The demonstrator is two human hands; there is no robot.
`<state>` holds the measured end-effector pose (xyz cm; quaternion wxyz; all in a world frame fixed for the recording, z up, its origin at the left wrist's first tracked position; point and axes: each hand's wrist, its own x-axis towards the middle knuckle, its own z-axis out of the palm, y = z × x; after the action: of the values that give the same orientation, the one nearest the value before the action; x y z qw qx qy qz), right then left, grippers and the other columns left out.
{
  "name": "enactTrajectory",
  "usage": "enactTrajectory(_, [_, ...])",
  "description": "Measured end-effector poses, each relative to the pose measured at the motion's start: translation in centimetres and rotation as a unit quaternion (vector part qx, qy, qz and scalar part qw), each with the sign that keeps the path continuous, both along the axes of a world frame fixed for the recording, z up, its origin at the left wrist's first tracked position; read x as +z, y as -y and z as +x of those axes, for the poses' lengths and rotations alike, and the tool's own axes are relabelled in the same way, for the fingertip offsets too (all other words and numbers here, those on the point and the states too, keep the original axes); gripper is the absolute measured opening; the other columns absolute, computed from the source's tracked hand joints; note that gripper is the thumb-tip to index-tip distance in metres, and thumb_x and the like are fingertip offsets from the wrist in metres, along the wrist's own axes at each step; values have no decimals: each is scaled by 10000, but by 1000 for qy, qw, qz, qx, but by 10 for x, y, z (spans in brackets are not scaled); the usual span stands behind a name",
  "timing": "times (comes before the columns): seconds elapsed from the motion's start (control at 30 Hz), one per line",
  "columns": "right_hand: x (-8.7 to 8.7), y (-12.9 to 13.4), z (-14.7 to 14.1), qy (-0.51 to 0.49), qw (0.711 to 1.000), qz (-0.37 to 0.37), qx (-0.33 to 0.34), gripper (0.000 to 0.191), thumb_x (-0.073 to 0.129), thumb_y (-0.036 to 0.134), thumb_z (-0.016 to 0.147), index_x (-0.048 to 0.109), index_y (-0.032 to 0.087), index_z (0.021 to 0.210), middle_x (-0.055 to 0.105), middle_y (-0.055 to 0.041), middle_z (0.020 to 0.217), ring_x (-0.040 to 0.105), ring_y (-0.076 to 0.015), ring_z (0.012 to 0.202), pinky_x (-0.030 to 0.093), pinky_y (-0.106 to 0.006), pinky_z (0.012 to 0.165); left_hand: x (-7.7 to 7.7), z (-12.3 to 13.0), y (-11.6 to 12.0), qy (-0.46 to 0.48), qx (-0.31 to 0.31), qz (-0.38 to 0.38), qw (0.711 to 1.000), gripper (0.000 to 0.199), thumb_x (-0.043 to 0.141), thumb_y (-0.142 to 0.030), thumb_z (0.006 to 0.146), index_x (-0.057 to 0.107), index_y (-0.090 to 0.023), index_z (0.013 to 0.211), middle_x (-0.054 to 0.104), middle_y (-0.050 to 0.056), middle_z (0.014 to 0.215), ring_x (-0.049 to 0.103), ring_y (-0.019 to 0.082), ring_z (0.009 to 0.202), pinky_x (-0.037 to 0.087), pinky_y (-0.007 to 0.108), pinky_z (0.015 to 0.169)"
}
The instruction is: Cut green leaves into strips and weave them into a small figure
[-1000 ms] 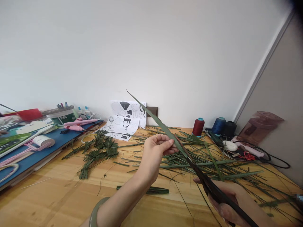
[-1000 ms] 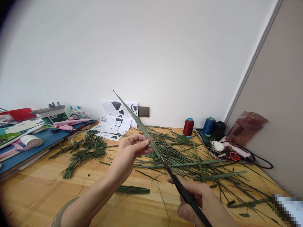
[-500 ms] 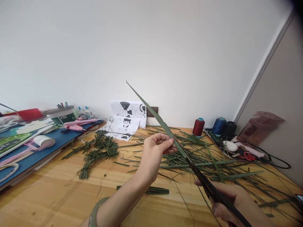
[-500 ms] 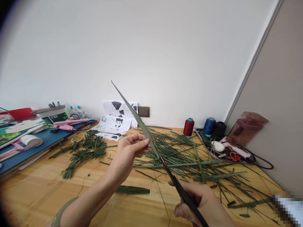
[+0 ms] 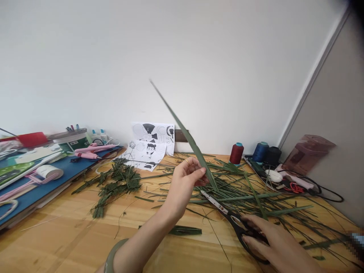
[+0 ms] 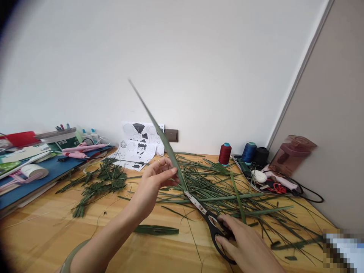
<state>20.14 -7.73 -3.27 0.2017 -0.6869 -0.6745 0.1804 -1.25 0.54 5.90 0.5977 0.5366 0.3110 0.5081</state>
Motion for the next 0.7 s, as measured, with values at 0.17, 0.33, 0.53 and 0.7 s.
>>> enactTrajectory(0.17, [22, -5, -9, -5, 997, 66, 46, 294, 362, 324, 826, 638, 221, 832, 642, -74, 898, 588, -242, 828, 439, -376, 767, -6, 9, 6, -49, -81, 5, 996, 68, 524, -196, 716, 487, -153, 678, 481, -31, 597, 457, 78, 528, 369, 196, 505])
enactTrajectory(0.33, [64, -17, -37, -295, 952, 23, 81, 261, 445, 400, 810, 550, 221, 968, 624, -21, 859, 583, -169, 781, 471, -243, 633, -23, 22, 13, -116, -106, 33, 987, 109, 547, -226, 700, 496, -147, 644, 458, -29, 582, 426, 90, 557, 347, 210, 528])
enactTrajectory(0.53, [65, -23, -41, -286, 955, 31, 73, 192, 480, 304, 806, 536, 178, 673, 549, 23, 601, 524, -117, 590, 417, -215, 556, -32, 23, 13, -174, -114, 42, 977, 128, 558, -240, 691, 497, -143, 634, 469, -17, 585, 435, 107, 576, 358, 234, 552])
enactTrajectory(0.7, [64, -18, -34, -334, 934, 2, 128, 140, 443, 281, 822, 524, 178, 771, 540, 15, 704, 523, -117, 662, 419, -212, 582, -29, 22, 16, -159, -150, 25, 975, 110, 556, -221, 688, 508, -131, 645, 493, -5, 584, 456, 112, 572, 371, 243, 559])
